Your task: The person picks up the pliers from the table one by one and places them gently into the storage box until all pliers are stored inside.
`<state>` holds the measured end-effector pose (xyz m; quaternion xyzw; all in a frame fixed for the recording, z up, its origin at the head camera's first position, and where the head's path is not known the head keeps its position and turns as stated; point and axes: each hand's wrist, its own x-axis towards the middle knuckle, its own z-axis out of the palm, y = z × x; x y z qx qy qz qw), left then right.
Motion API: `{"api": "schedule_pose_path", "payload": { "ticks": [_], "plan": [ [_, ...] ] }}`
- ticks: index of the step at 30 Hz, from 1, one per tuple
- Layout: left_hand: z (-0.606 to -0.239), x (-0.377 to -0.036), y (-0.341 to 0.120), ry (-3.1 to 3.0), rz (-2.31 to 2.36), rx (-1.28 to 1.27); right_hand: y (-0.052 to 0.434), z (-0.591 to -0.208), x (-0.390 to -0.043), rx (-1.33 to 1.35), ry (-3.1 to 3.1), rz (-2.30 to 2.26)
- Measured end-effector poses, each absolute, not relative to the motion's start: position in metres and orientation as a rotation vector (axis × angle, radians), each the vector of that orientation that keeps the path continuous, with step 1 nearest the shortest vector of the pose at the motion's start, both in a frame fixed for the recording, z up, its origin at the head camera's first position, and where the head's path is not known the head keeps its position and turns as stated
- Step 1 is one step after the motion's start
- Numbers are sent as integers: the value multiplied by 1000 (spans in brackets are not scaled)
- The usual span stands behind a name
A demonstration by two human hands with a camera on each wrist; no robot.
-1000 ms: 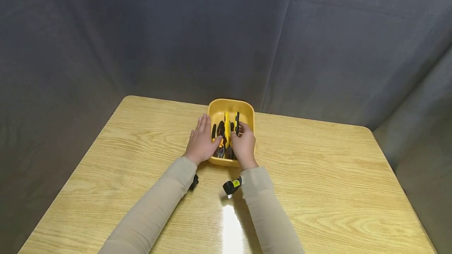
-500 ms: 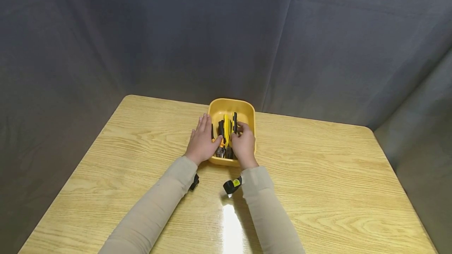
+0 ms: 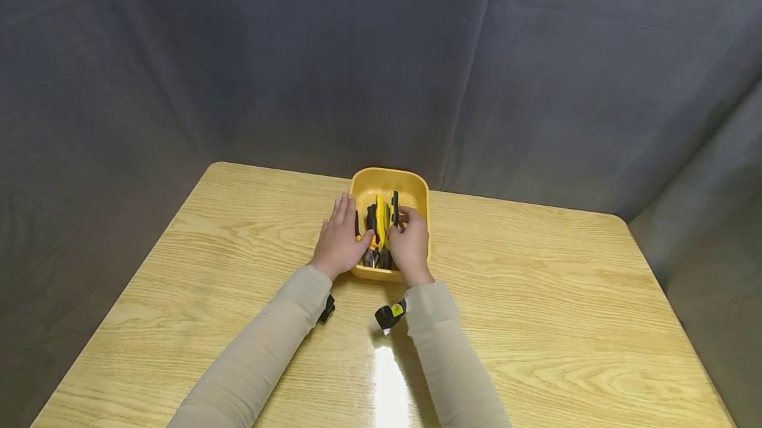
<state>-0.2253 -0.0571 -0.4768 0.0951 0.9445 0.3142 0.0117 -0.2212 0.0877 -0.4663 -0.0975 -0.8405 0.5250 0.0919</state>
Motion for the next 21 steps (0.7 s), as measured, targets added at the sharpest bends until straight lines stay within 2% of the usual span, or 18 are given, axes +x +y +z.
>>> {"api": "schedule_pose_path", "payload": {
  "ticks": [21],
  "plan": [
    [-478, -230, -57, 2952, 963, 296, 89, -470, -218, -169, -2305, 1581]
  ]
}}
